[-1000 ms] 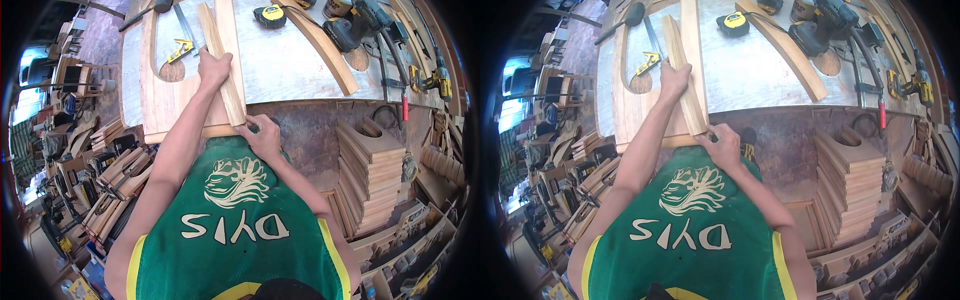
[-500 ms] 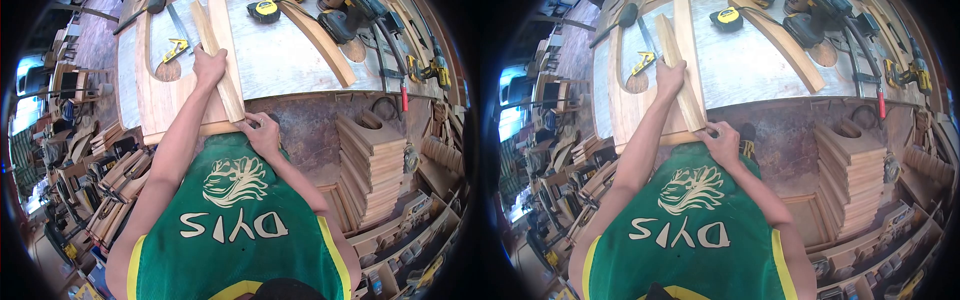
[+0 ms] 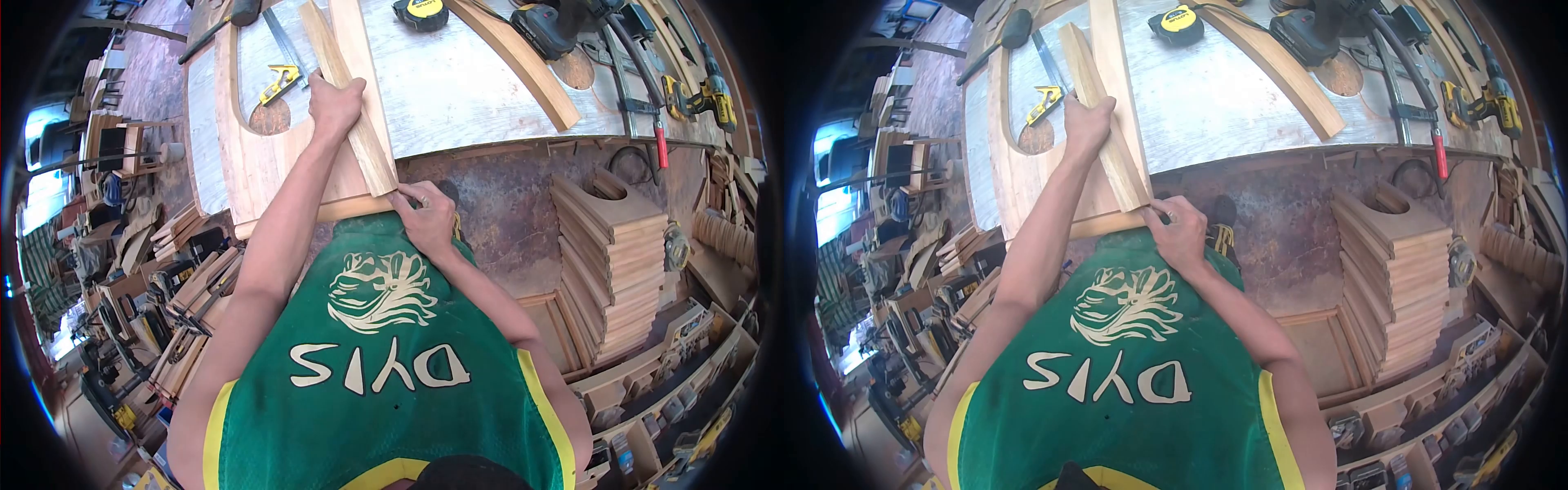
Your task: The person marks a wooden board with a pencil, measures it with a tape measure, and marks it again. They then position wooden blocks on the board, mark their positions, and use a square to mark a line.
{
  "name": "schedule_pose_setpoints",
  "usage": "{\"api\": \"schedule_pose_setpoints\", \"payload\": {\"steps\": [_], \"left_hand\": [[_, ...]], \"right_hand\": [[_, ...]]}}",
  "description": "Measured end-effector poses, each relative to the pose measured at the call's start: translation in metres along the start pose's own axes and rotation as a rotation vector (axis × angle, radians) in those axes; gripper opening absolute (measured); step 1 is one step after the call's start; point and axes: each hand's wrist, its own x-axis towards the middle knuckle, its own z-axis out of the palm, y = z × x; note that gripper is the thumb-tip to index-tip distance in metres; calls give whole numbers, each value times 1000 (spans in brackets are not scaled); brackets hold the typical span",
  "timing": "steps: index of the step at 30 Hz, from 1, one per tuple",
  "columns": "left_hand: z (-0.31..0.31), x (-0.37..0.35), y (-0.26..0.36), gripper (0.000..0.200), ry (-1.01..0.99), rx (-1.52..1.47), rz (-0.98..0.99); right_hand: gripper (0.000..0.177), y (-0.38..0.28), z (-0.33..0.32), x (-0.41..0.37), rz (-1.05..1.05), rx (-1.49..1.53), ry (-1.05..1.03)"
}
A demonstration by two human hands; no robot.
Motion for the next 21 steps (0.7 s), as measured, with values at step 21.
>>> {"api": "schedule_pose_setpoints", "payload": {"steps": [21], "left_hand": [[0, -6, -1, 67, 42, -136, 67]], "right_hand": [[18, 8, 3, -1, -131, 18, 34]]}}
